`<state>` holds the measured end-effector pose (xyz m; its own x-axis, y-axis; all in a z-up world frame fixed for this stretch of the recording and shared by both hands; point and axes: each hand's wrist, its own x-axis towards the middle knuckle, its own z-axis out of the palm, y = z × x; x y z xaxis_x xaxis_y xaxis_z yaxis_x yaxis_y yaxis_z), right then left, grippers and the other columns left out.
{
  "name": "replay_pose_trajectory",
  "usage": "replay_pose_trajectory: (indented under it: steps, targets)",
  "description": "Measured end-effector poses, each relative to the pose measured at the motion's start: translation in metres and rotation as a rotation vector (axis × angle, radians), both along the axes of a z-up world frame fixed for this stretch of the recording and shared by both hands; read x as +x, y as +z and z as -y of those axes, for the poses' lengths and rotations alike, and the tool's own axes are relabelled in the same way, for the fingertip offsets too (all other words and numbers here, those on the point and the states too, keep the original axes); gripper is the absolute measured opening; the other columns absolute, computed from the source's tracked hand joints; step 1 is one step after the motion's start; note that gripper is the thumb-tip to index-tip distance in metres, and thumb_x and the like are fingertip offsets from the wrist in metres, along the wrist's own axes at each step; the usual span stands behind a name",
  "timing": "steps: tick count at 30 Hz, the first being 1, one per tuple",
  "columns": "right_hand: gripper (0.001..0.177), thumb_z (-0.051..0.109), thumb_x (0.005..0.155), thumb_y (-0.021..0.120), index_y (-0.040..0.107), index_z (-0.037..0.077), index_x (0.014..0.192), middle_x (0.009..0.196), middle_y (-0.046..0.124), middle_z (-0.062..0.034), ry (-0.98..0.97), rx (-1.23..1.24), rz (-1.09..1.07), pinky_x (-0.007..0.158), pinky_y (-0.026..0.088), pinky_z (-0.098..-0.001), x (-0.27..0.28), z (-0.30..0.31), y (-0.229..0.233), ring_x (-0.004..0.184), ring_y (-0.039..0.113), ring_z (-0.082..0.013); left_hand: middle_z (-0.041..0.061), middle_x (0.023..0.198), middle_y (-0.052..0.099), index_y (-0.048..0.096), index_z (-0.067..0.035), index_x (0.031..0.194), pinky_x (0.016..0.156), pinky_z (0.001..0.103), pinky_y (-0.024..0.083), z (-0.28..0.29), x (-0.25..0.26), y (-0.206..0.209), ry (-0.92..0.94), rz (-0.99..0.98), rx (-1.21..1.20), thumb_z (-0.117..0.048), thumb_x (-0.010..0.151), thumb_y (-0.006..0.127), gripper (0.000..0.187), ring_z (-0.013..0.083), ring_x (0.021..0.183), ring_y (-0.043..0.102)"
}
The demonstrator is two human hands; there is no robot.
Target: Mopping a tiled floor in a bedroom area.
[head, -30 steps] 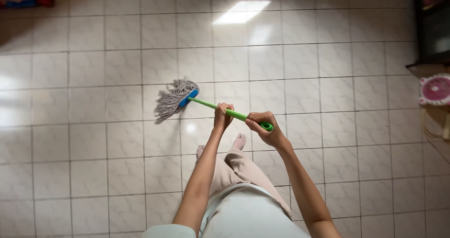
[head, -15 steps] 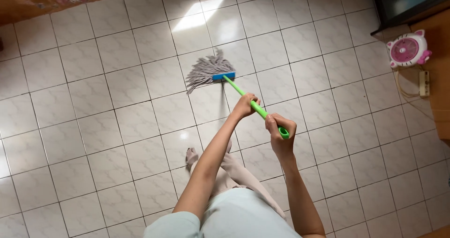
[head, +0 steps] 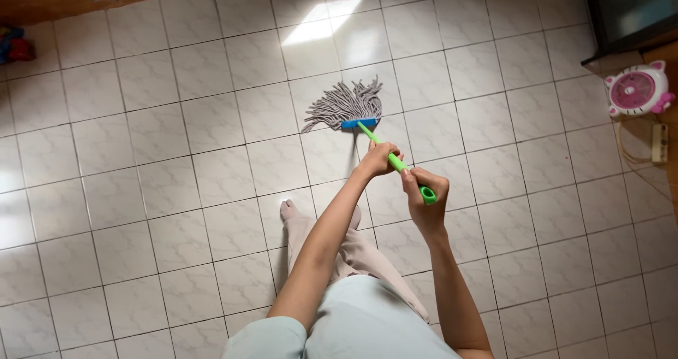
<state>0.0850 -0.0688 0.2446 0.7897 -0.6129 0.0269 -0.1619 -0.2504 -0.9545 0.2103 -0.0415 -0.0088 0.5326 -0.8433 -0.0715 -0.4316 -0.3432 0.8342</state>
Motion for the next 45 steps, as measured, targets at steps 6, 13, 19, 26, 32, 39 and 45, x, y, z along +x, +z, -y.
replay_pose_trajectory:
  steps: [6, 13, 19, 26, 32, 39, 45]
  targets:
    - [0.041, 0.006, 0.099, 0.060, 0.046, -0.002, 0.062, 0.056, 0.043, 0.0001, 0.129, 0.138, 0.023, 0.049, 0.026, -0.0280, 0.043, -0.036, -0.001, 0.054, 0.034, -0.0057, 0.012, 0.078, 0.072, 0.077, -0.012, 0.078, 0.091, 0.047, 0.041, -0.075, 0.048, -0.002, 0.064, 0.019, 0.061, -0.027, 0.078, 0.073, 0.015, 0.0321, 0.082, 0.068]
    - [0.037, 0.003, 0.098, 0.059, 0.046, -0.003, 0.063, 0.059, 0.047, -0.0010, 0.346, 0.237, 0.097, 0.051, 0.029, -0.0282, 0.122, -0.134, -0.032, 0.055, 0.036, -0.0077, 0.011, 0.072, 0.071, 0.071, -0.010, 0.069, 0.091, 0.046, 0.045, -0.218, 0.117, -0.013, 0.253, 0.060, 0.147, -0.024, 0.085, 0.070, 0.022, 0.0307, 0.078, 0.069]
    - [0.023, 0.000, 0.087, 0.067, 0.055, -0.007, 0.069, 0.058, 0.046, -0.0075, 0.734, 0.142, 0.101, 0.052, 0.031, -0.0310, 0.189, -0.212, -0.050, 0.055, 0.038, -0.0126, 0.009, 0.071, 0.067, 0.064, -0.009, 0.067, 0.087, 0.049, 0.045, -0.342, 0.152, -0.031, 0.481, 0.139, 0.165, -0.026, 0.095, 0.067, 0.033, 0.0323, 0.079, 0.066]
    - [0.026, 0.000, 0.084, 0.070, 0.052, -0.006, 0.067, 0.059, 0.048, -0.0092, 0.980, 0.211, 0.101, 0.066, 0.043, -0.0340, 0.246, -0.305, -0.083, 0.060, 0.044, -0.0186, 0.010, 0.074, 0.064, 0.058, -0.007, 0.064, 0.079, 0.055, 0.043, -0.457, 0.184, -0.045, 0.757, 0.183, 0.169, -0.024, 0.091, 0.068, 0.034, 0.0318, 0.084, 0.064]
    - [0.029, -0.001, 0.085, 0.069, 0.049, -0.004, 0.064, 0.058, 0.045, -0.0103, 1.077, 0.200, 0.191, 0.084, 0.048, -0.0374, 0.269, -0.358, -0.097, 0.059, 0.042, -0.0230, 0.014, 0.072, 0.056, 0.048, -0.002, 0.065, 0.069, 0.047, 0.046, -0.512, 0.196, -0.067, 0.926, 0.156, 0.025, -0.017, 0.092, 0.070, 0.038, 0.0355, 0.077, 0.058]
    - [0.025, 0.000, 0.086, 0.068, 0.054, -0.006, 0.067, 0.059, 0.050, -0.0109, 1.078, 0.207, 0.181, 0.088, 0.050, -0.0372, 0.280, -0.370, -0.091, 0.060, 0.046, -0.0242, 0.014, 0.073, 0.053, 0.045, 0.000, 0.067, 0.068, 0.045, 0.046, -0.514, 0.203, -0.050, 1.031, -0.004, -0.030, -0.014, 0.092, 0.068, 0.037, 0.0339, 0.072, 0.055]
    - [0.029, 0.000, 0.086, 0.068, 0.051, -0.005, 0.064, 0.060, 0.049, -0.0115, 1.113, 0.196, 0.139, 0.081, 0.050, -0.0368, 0.270, -0.353, -0.097, 0.062, 0.046, -0.0244, 0.014, 0.072, 0.053, 0.044, 0.001, 0.066, 0.069, 0.046, 0.043, -0.501, 0.195, -0.055, 1.032, 0.039, 0.044, -0.013, 0.091, 0.070, 0.039, 0.0337, 0.077, 0.056]
